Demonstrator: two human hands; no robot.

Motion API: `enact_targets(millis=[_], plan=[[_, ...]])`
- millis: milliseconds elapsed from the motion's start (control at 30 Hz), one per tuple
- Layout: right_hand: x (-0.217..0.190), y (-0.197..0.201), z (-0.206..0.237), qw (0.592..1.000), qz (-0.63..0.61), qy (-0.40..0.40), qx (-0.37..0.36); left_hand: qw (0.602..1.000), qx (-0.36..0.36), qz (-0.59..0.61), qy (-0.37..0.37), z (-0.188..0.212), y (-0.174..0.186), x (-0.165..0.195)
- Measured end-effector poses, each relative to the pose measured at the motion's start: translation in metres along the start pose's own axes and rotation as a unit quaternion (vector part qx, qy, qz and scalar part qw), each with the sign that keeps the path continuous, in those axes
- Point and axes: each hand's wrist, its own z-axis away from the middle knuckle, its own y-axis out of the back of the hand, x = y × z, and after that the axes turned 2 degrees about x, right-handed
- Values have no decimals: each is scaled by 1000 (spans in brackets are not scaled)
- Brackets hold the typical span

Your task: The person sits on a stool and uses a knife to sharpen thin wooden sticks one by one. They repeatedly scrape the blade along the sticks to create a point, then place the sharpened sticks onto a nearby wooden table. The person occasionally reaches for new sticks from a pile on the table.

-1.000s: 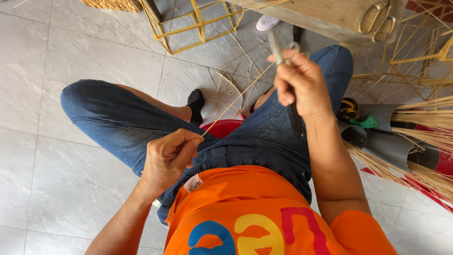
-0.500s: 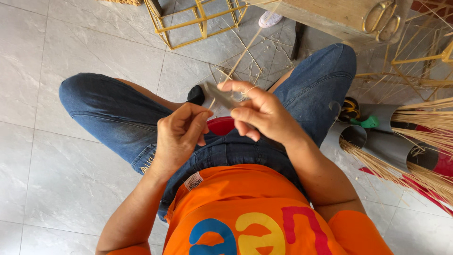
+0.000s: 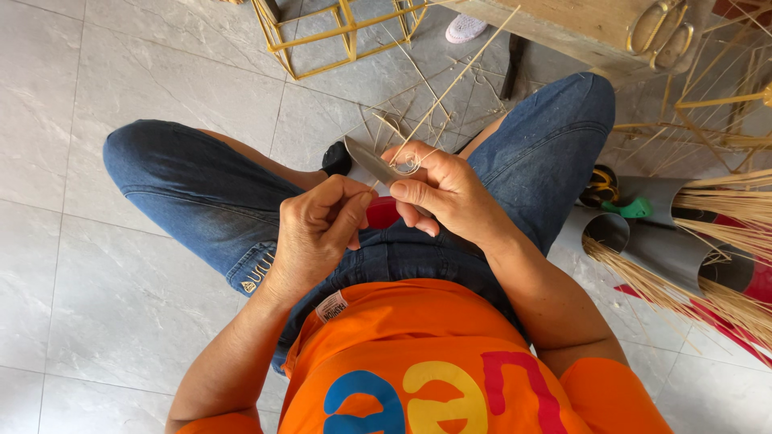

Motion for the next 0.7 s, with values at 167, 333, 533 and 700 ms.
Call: enact_targets(millis=[167,333,533,700], plan=[[4,2,0,1000,-4,-1,6,1000,0,-3,8,3,0,1],[7,10,-1,999,-27,-8,29,1000,-6,-10,6,7,1,2],[4,22,1,998,-33,12,57,1000,-11,-26,5,11,3,1],[-4,38,1,995,-9,37,88,999,-27,-29,-5,16,7,-3]])
